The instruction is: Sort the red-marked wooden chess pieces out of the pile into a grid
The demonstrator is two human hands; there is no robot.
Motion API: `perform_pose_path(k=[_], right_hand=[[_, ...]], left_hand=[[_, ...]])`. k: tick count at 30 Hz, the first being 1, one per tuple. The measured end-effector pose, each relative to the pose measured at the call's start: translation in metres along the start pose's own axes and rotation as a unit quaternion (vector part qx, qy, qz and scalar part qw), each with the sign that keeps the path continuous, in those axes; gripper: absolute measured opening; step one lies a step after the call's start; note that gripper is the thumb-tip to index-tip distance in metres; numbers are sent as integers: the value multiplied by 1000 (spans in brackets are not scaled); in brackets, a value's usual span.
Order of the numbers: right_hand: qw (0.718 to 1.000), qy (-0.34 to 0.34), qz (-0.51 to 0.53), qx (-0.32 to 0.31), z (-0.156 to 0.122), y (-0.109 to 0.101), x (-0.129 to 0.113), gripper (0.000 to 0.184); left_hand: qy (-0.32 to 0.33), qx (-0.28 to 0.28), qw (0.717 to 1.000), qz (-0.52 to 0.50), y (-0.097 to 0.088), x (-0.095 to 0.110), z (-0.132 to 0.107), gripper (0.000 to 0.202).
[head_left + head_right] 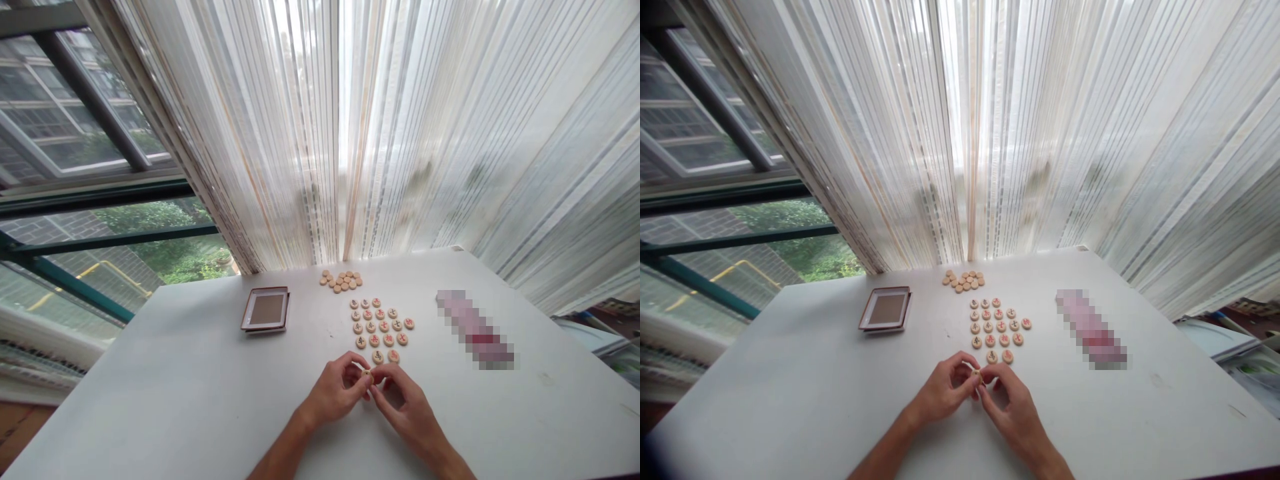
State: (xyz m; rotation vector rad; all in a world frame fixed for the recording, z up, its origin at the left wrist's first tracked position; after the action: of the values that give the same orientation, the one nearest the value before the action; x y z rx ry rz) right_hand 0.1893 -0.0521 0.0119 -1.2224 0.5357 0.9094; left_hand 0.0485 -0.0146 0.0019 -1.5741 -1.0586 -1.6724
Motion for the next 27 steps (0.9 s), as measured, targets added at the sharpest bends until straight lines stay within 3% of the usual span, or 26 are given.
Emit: perform_pose_path(k=[9, 21, 27], right_hand=[[1000, -16, -15, -7, -1, 1, -2, 10], [1000, 2, 1, 9, -1, 3, 8, 15], [1000, 16, 21, 11, -2, 0, 5, 16]], left_hand=[[-2, 18, 1000, 13, 2, -2, 0, 28], [0, -34, 999, -29, 1, 0, -2, 28], [22, -34, 999, -9, 4, 7, -3, 29]])
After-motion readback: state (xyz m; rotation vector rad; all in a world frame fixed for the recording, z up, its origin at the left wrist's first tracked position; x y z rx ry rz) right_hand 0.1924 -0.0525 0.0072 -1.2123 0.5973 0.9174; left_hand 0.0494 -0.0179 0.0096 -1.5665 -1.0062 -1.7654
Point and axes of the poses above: each hand's wrist, its own z-axis towards the middle knuckle, its own y-axis out of the palm, x = y × z, the point moved 6 cm from there along z, towards the middle knuckle, and after that the axes turned 12 degrees about -z, right-handed, at the moved point
